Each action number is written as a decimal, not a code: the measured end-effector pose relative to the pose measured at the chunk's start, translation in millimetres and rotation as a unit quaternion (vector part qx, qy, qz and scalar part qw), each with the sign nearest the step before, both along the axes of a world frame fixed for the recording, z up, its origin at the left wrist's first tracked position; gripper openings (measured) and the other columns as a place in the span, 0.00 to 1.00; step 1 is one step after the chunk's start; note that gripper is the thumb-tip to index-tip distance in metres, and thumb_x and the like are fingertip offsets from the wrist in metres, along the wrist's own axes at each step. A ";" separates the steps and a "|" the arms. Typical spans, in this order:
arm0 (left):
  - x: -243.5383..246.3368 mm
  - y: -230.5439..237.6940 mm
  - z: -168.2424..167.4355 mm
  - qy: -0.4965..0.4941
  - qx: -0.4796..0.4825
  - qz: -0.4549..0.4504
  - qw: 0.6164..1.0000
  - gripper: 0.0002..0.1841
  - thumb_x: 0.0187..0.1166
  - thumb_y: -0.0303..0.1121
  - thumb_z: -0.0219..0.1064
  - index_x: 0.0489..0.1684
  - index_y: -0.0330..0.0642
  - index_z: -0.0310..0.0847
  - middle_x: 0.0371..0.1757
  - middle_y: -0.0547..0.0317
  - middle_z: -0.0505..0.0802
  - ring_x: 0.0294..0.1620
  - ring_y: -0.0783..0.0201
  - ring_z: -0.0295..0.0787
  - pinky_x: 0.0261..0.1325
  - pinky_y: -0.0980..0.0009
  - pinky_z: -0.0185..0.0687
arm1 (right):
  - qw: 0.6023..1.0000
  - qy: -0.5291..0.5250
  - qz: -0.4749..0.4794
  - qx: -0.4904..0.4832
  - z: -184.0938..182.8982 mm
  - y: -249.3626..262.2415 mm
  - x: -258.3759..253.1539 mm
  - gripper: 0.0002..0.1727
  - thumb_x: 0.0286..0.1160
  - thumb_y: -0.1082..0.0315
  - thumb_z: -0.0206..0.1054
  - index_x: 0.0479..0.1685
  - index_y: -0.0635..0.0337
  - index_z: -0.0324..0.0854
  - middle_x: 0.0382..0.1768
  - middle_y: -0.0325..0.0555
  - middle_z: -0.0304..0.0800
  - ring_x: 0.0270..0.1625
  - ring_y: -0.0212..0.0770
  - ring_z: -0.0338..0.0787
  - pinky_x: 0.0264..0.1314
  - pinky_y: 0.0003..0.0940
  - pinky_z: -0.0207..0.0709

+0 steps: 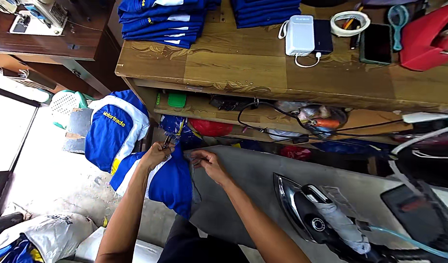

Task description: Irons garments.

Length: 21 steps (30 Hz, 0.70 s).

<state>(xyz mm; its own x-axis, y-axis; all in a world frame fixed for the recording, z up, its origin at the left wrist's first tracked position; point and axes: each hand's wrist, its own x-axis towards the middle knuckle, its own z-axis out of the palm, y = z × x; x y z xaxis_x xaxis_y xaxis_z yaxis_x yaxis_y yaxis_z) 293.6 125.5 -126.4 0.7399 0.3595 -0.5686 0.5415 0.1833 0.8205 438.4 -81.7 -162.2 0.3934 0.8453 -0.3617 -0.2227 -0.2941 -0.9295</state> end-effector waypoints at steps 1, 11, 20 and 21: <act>0.4 3.0 -1.5 -0.003 -0.014 -0.004 1.000 0.09 0.85 0.28 0.63 0.54 0.36 0.85 0.24 0.70 0.81 0.17 0.79 0.69 0.20 0.83 0.64 | 1.000 0.007 -0.008 0.000 -1.3 -1.1 0.4 0.16 0.82 0.78 0.55 0.62 0.68 0.83 0.56 0.49 0.91 0.50 0.39 0.95 0.52 0.36 0.91; -16.1 18.5 -9.9 -0.087 -0.121 -0.076 0.986 0.15 0.82 0.25 0.62 0.64 0.41 0.83 0.31 0.74 0.87 0.18 0.82 0.69 0.22 0.84 0.65 | 1.000 -0.023 0.012 -0.012 3.9 5.0 0.8 0.19 0.82 0.75 0.54 0.67 0.63 0.82 0.56 0.48 0.91 0.47 0.37 0.94 0.49 0.34 0.90; -42.2 17.3 -5.8 -0.201 -0.175 -0.109 0.958 0.12 0.83 0.27 0.63 0.59 0.44 0.87 0.31 0.74 0.88 0.20 0.83 0.71 0.23 0.83 0.66 | 0.907 -0.330 0.248 0.088 19.4 60.4 30.9 0.16 0.71 0.70 0.60 0.50 0.56 0.92 0.63 0.44 0.92 0.73 0.44 0.84 0.80 0.55 0.68; -44.9 18.6 -3.0 -0.190 -0.151 -0.109 0.964 0.12 0.83 0.28 0.63 0.59 0.44 0.87 0.30 0.75 0.88 0.19 0.83 0.70 0.23 0.84 0.66 | 0.907 -0.309 0.276 0.073 25.0 61.0 34.4 0.14 0.74 0.68 0.60 0.48 0.60 0.91 0.52 0.47 0.95 0.62 0.44 0.89 0.74 0.54 0.69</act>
<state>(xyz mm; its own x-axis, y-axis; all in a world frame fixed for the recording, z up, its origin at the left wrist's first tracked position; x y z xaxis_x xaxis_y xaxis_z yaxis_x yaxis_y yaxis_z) 248.7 144.1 -129.4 0.9544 0.0331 -0.2966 0.2655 0.3599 0.8944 472.8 -20.8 -137.2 -0.0145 0.9963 -0.0849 0.4988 -0.0664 -0.8642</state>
